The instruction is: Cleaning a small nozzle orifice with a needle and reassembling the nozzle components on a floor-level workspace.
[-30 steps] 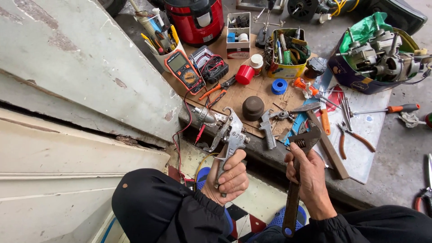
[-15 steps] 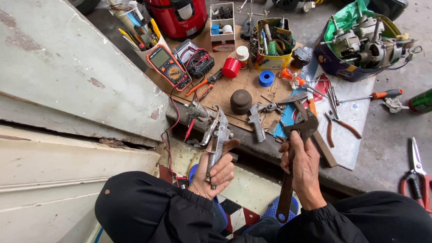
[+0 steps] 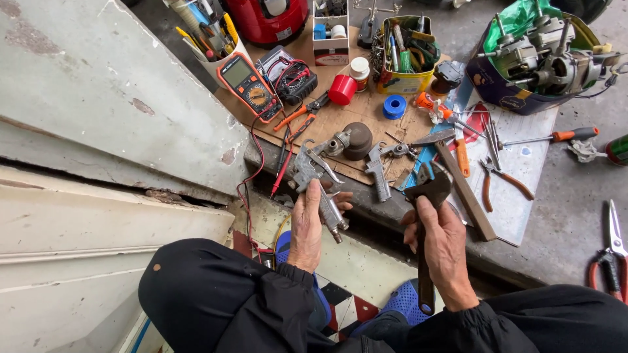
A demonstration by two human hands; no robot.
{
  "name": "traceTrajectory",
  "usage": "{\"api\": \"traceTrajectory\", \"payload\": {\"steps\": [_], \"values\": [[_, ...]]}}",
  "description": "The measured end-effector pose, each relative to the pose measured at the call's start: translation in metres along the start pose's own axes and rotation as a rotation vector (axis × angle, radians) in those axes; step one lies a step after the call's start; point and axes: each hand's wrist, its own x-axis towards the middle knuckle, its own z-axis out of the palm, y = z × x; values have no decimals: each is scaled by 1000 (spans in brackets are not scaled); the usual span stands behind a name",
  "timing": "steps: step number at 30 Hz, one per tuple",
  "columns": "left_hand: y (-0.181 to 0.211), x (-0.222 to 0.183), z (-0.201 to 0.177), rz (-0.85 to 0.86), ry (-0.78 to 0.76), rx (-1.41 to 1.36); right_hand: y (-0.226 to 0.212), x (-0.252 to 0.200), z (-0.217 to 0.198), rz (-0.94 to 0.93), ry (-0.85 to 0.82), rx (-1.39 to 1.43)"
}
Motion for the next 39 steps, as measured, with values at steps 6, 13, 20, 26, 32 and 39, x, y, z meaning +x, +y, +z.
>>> {"api": "traceTrajectory", "payload": {"steps": [6, 13, 20, 26, 32, 39], "values": [[3, 4, 0, 64, 63, -26, 5, -11, 14, 156, -82, -46], [8, -4, 4, 10, 73, 50, 19, -2, 16, 148, -89, -41], [8, -5, 3, -46, 66, 110, 22, 2, 16, 160, -51, -6], [5, -4, 4, -5, 54, 71, 19, 1, 15, 168, -56, -8], [-5, -1, -1, -31, 138, -30, 22, 2, 13, 165, -57, 0], [8, -11, 9, 164, 268, 158, 21, 1, 13, 153, -61, 10]]}}
